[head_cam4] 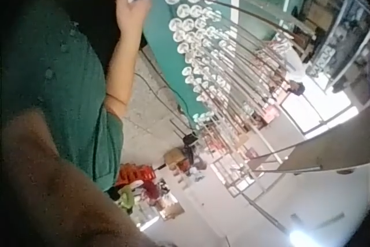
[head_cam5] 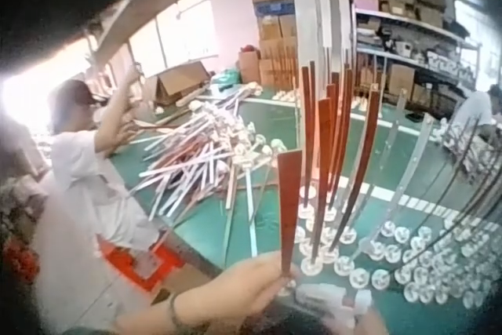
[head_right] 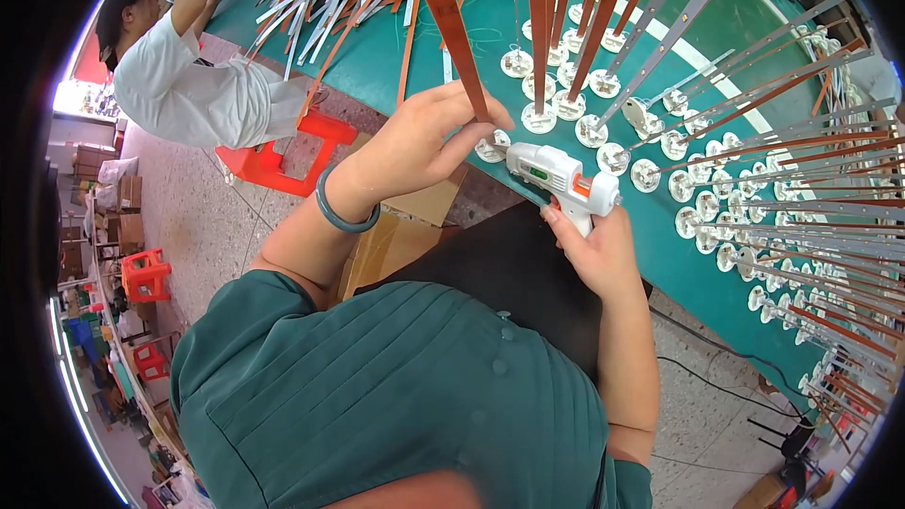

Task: Assembling small items by gluing rods and strips to circular bases using a hot glue gun at a factory workstation.

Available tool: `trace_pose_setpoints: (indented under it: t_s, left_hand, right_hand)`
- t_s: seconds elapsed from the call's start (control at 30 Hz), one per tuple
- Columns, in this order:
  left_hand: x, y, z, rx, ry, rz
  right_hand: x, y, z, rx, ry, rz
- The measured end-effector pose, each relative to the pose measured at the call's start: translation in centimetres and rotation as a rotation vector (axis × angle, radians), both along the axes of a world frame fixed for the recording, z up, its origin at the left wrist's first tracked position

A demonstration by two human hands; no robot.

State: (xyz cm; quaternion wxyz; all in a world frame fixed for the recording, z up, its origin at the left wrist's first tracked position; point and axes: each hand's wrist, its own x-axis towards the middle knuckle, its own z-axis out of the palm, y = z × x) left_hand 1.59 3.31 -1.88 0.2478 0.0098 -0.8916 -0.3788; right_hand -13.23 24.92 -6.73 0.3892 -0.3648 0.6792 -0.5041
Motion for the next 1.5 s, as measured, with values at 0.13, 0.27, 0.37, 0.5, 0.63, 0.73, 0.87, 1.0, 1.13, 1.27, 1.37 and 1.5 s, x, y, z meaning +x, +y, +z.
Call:
trace_pose_setpoints:
  t_s: [0.13, 0.27, 0.37, 0.5, 0.63, 0.73, 0.87, 1.0, 1.13, 1.27, 1.37, 1.5]
  left_hand:
    - [-0.1, -0.1, -0.2, 0.002, -0.001, -0.006]
    - [-0.1, -0.2, -0.2, 0.005, -0.007, -0.005]
    - [-0.1, -0.2, -0.2, 0.027, -0.002, -0.019]
    - [0.0, -0.1, -0.1, 0.022, -0.013, -0.020]
    - [0.3, -0.2, 0.0, 0.013, -0.015, -0.047]
    - [1.0, -1.5, 0.7, 0.041, -0.040, -0.058]
    - [0.5, -4.7, 1.1, -0.007, 0.041, 0.186]
    - [-3.6, -7.9, 0.5, -0.033, 0.138, 0.348]
    - [-7.9, -10.4, -1.5, -0.060, 0.113, 0.332]
    - [-9.6, -10.2, -1.6, -0.054, 0.050, 0.320]
    - [-9.5, -10.0, -1.3, 0.056, -0.075, 0.316]
    - [-8.7, -10.3, -1.9, 0.013, 0.021, 0.283]
  right_hand:
    - [0.1, -0.2, 0.3, 0.010, -0.035, -0.014]
    - [0.1, -0.4, 0.6, 0.018, -0.046, -0.025]
    - [0.0, -0.4, 0.5, 0.023, -0.065, -0.038]
    - [-0.1, -0.4, 0.6, 0.026, -0.111, -0.056]
    - [-0.1, -0.2, 0.6, 0.033, -0.113, -0.056]
    - [-0.6, 0.7, 0.1, -0.010, -0.164, -0.052]
    - [-1.0, 1.4, -0.3, -0.096, -0.258, -0.109]
    - [-0.9, 1.4, -0.4, -0.146, -0.245, -0.076]
    - [-1.1, 1.7, -0.8, -0.174, -0.266, -0.107]
    - [-1.1, 1.8, -0.9, -0.203, -0.271, -0.119]
    - [-1.4, 1.9, -1.0, -0.205, -0.268, -0.113]
    - [-1.5, 2.2, -1.0, -0.215, -0.278, -0.107]
